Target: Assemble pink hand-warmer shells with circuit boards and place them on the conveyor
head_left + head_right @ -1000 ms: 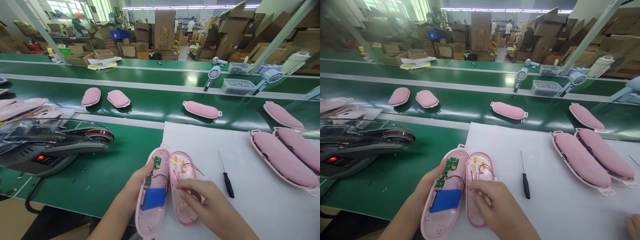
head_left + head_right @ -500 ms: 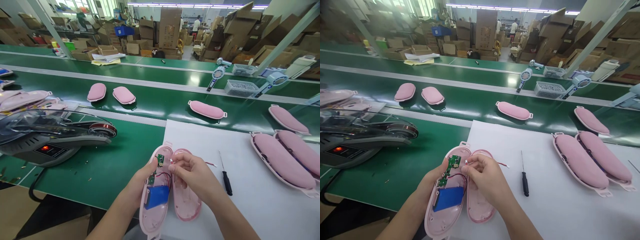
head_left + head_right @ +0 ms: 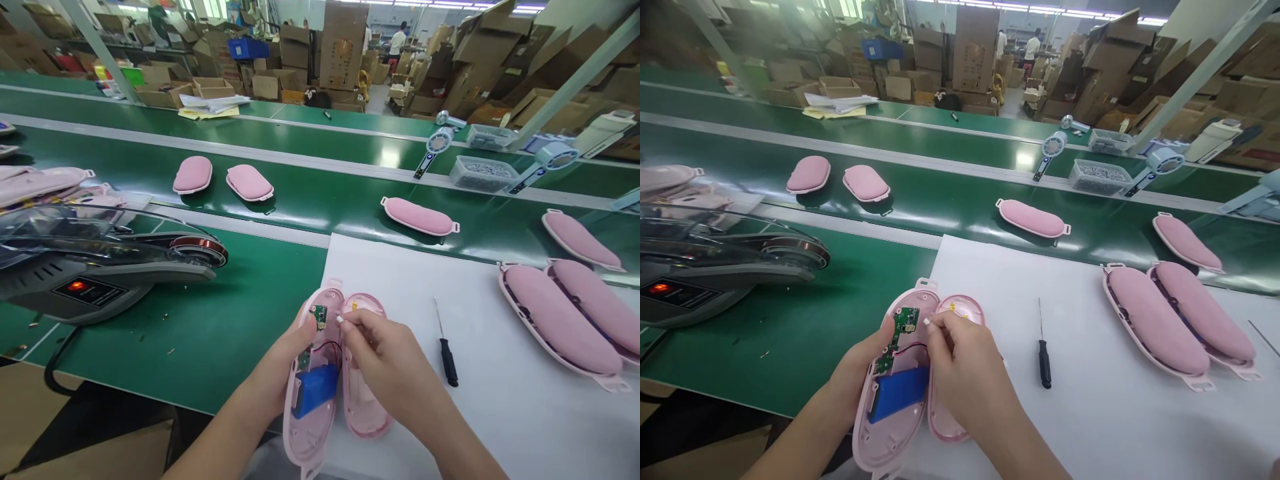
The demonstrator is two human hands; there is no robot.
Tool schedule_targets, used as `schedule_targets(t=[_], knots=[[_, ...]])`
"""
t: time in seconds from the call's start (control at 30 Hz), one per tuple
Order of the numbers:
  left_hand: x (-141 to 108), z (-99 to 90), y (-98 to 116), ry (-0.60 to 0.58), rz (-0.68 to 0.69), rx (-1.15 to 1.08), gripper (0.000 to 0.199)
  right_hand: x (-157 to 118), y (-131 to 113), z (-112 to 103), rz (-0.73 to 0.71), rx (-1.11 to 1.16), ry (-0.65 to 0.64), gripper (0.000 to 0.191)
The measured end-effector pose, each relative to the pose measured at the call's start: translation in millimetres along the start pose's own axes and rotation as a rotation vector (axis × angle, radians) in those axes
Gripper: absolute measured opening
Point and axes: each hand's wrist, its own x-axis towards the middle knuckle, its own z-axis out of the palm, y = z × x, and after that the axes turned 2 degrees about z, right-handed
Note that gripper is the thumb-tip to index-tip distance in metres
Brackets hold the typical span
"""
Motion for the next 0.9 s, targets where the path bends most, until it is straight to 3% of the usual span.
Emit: schedule_targets(t=[0.1, 0.2, 0.43, 0.7, 0.8, 0.9], knots=[[-0.8, 3.0, -1.6, -0.017, 0.022, 0.015, 0.077, 2.1, -2.9, -1.7, 0.053, 0.088, -0.128, 0.027], [-1.3, 2.9, -3.3, -0.007, 0.020, 0.040, 0.072, 5.8, -2.6, -4.0, 0.033, 0.139, -0.197, 0.024], [2.7, -7.5, -9.1, -0.045, 0.016, 0.117, 0.059, 11.5, -0.7, -7.9, 0.042, 0.118, -0.246, 0.018], [6.0, -8.7, -5.9, -0.058, 0.036, 0.217, 0.080, 15.4, 1.9, -6.8, 0.027, 0.153, -0.286, 0.024], [10.8, -9.1, -4.3, -0.130, -0.068, 0.092, 0.078, 3.5, -2.8, -5.5, -0.042, 0.049, -0.118, 0.023], [16.2, -18.7, -4.8, -0.163, -0.182, -0.043, 0.076, -21.7, 2.7, -12.4, -0.185, -0.132, 0.358, 0.019]])
